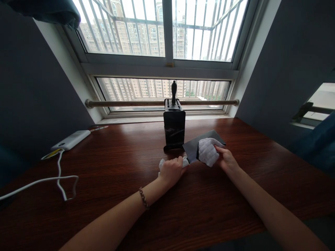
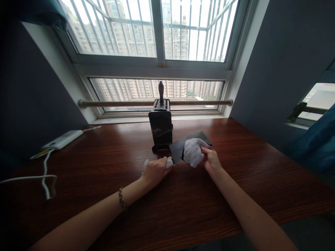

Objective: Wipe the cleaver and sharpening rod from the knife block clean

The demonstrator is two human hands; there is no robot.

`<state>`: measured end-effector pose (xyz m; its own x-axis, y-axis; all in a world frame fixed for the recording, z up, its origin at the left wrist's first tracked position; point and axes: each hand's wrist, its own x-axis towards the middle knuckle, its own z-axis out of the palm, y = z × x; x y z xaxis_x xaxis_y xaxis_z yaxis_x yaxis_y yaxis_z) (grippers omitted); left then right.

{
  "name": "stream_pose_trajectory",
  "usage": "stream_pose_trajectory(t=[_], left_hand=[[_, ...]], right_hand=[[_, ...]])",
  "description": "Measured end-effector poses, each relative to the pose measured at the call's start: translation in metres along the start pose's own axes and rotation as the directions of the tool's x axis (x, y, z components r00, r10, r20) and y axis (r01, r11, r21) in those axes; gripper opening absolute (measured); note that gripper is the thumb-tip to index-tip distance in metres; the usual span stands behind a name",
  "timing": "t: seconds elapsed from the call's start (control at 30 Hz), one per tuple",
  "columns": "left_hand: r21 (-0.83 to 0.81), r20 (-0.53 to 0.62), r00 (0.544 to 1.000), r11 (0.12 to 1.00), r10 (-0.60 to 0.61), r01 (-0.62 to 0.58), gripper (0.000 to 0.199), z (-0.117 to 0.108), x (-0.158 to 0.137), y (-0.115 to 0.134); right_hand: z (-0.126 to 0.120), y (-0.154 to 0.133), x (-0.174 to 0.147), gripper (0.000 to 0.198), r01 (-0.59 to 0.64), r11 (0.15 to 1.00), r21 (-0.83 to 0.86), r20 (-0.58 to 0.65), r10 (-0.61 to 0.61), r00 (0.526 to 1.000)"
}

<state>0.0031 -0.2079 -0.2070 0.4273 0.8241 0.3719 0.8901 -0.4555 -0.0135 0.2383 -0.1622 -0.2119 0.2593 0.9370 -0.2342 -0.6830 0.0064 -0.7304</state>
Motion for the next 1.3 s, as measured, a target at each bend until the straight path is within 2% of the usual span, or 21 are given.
stream_pose_trajectory(t=[0.2,0.37,0.47,0.63,0.73,1.13,1.3], left_hand=[[-0.015,0.002,1.0,1.0,0.008,-0.008,0.036,0.0,-0.001,-0.001],[-0.034,0.012,0.999,0.999,0.03,-0.03,0.039,0.0,-0.004,-0.001],[-0.047,0.015,0.999,0.998,0.052,-0.051,0.041,0.0,-0.005,-0.001],[-0.07,0.026,0.997,0.995,0.076,-0.074,0.042,-0.001,-0.005,-0.001],[-0.09,0.03,0.996,0.993,0.086,-0.083,0.041,-0.002,-0.004,0.0],[-0.135,0.03,0.996,0.988,0.086,-0.081,0.037,-0.001,-0.004,0.001],[-0.132,0.031,0.997,0.989,0.07,-0.065,0.04,0.0,-0.005,0.0]], right_hand=[[-0.012,-0.022,0.024,0.016,0.103,0.995,0.003,-0.141,-0.102,0.985],[-0.022,-0.041,0.037,0.018,0.16,0.985,-0.067,-0.217,-0.171,0.961],[-0.025,-0.05,0.037,0.015,0.128,0.981,-0.148,-0.176,-0.154,0.972],[-0.025,-0.053,0.028,0.015,0.033,0.954,-0.297,-0.034,-0.045,0.998],[-0.026,-0.05,0.027,0.017,0.044,0.94,-0.338,-0.028,-0.056,0.998],[-0.028,-0.044,0.035,0.024,0.15,0.942,-0.301,-0.146,-0.201,0.969],[-0.031,-0.055,0.037,0.021,0.25,0.941,-0.229,-0.251,-0.305,0.919]])
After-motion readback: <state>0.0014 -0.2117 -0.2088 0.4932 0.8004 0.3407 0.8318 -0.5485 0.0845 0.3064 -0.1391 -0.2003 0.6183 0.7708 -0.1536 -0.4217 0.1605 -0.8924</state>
